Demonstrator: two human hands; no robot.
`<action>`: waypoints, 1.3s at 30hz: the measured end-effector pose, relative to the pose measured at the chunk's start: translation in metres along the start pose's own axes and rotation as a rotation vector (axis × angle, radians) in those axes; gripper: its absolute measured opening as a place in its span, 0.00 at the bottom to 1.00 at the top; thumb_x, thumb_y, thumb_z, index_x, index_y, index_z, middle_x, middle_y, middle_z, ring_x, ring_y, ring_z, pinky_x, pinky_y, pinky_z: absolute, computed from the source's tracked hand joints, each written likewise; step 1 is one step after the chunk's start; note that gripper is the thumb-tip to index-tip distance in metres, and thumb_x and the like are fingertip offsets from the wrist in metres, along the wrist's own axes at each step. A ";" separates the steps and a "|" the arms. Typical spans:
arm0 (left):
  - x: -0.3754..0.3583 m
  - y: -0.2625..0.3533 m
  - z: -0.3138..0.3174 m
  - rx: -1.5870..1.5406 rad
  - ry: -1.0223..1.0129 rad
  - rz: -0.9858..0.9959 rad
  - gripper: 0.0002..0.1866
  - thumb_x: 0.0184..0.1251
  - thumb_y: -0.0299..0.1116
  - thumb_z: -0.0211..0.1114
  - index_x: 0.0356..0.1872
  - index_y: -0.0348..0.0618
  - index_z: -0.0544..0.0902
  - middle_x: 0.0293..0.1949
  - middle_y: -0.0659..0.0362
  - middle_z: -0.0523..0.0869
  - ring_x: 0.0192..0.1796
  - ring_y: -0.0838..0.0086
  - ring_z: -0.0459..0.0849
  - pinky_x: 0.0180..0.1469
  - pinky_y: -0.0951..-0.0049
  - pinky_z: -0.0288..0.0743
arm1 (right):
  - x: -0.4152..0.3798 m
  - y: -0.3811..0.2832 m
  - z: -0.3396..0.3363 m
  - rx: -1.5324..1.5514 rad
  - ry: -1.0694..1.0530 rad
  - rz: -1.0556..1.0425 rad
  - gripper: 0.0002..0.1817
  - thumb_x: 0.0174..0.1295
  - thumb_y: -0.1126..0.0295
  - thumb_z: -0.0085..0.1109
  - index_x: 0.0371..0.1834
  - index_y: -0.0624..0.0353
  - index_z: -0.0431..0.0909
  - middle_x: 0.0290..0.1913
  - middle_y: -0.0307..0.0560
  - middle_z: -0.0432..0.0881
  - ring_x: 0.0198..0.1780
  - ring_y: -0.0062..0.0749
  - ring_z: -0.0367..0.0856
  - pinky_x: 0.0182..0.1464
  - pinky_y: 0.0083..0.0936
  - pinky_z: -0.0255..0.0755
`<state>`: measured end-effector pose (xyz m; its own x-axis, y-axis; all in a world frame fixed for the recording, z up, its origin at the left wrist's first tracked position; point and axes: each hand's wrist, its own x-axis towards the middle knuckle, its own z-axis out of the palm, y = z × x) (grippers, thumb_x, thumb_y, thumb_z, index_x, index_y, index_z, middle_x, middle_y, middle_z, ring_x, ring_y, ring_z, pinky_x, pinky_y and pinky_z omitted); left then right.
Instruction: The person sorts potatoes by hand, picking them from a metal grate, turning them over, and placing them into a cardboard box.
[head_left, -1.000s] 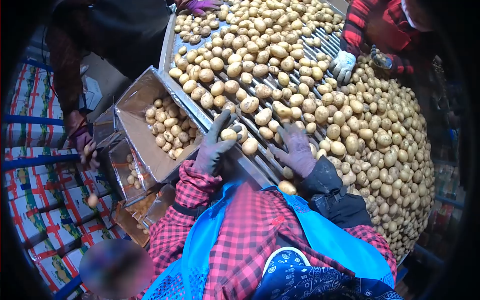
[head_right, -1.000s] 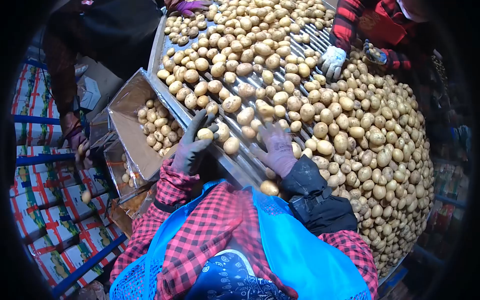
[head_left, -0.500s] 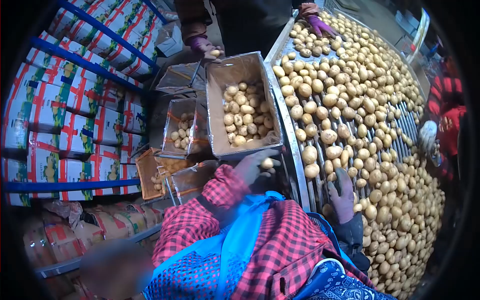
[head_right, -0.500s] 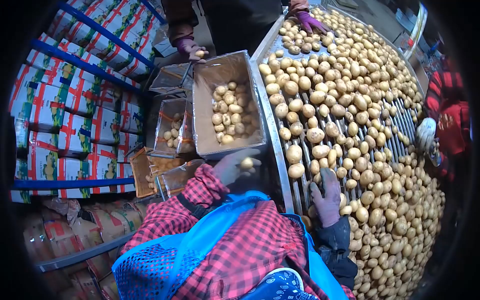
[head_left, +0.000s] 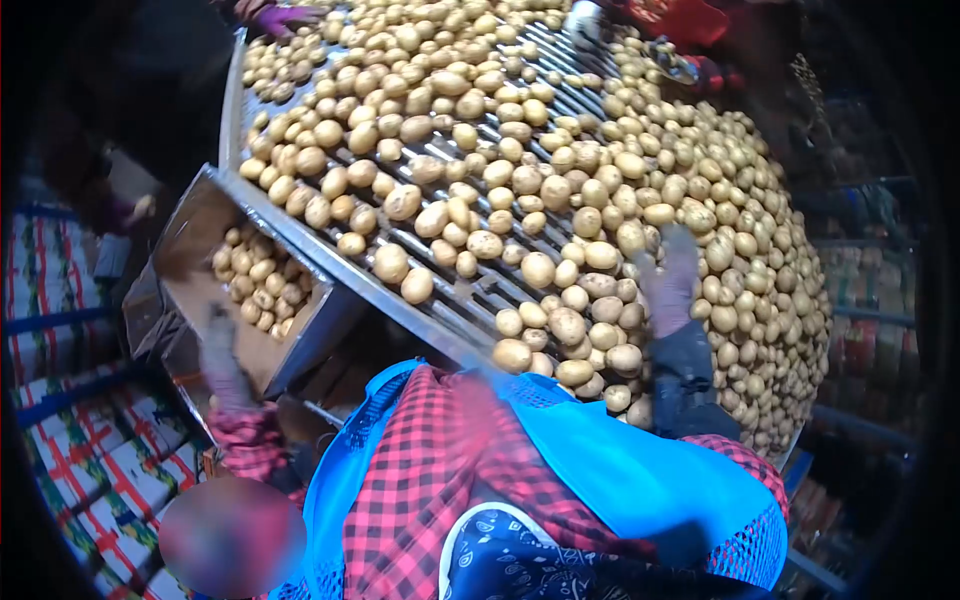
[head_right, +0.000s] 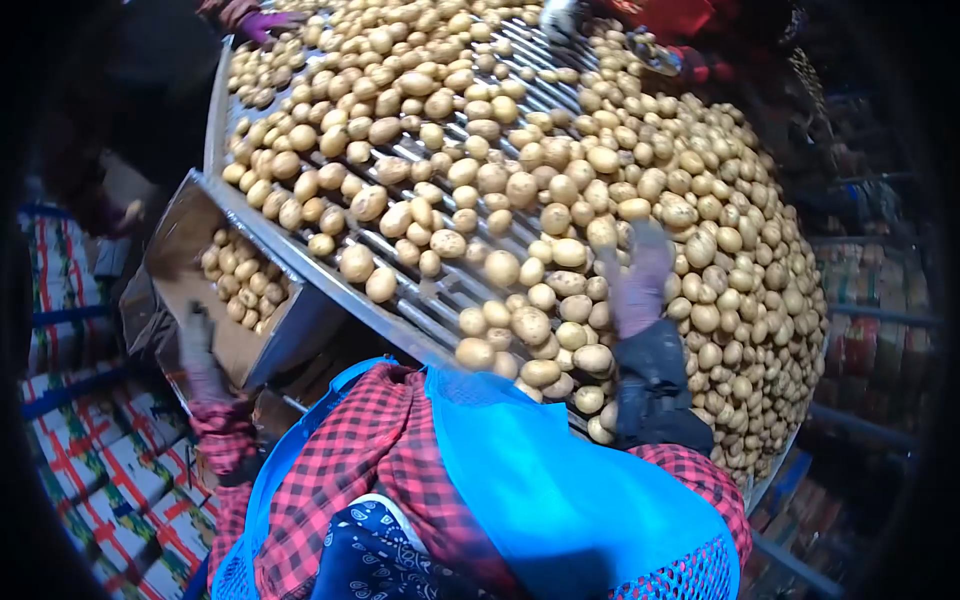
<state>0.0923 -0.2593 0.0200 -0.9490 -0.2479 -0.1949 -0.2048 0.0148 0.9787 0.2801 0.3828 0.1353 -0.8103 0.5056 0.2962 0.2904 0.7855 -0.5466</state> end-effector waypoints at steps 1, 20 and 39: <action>-0.021 0.007 0.035 0.259 -0.122 0.131 0.26 0.74 0.34 0.58 0.71 0.39 0.70 0.67 0.51 0.75 0.67 0.66 0.74 0.70 0.66 0.66 | 0.002 0.050 -0.032 -0.326 0.053 0.003 0.35 0.60 0.59 0.69 0.68 0.63 0.68 0.68 0.64 0.68 0.65 0.57 0.69 0.70 0.46 0.61; -0.065 0.047 0.298 1.303 -0.887 0.779 0.48 0.54 0.54 0.72 0.76 0.58 0.61 0.76 0.52 0.60 0.74 0.48 0.61 0.74 0.48 0.54 | 0.172 -0.013 0.184 -0.629 -0.162 0.068 0.59 0.54 0.27 0.55 0.75 0.67 0.53 0.73 0.68 0.56 0.77 0.64 0.48 0.75 0.60 0.39; 0.038 0.056 0.335 1.440 -0.543 0.480 0.41 0.56 0.37 0.72 0.73 0.61 0.65 0.62 0.55 0.77 0.58 0.56 0.82 0.57 0.57 0.77 | 0.006 -0.042 0.068 0.351 -0.422 0.056 0.27 0.66 0.70 0.60 0.69 0.60 0.70 0.69 0.54 0.72 0.70 0.40 0.69 0.72 0.33 0.62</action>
<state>-0.0358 0.0561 0.0457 -0.8933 0.3979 -0.2089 0.3746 0.9161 0.1432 0.2283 0.3280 0.1067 -0.9532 0.2995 -0.0414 0.2105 0.5589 -0.8021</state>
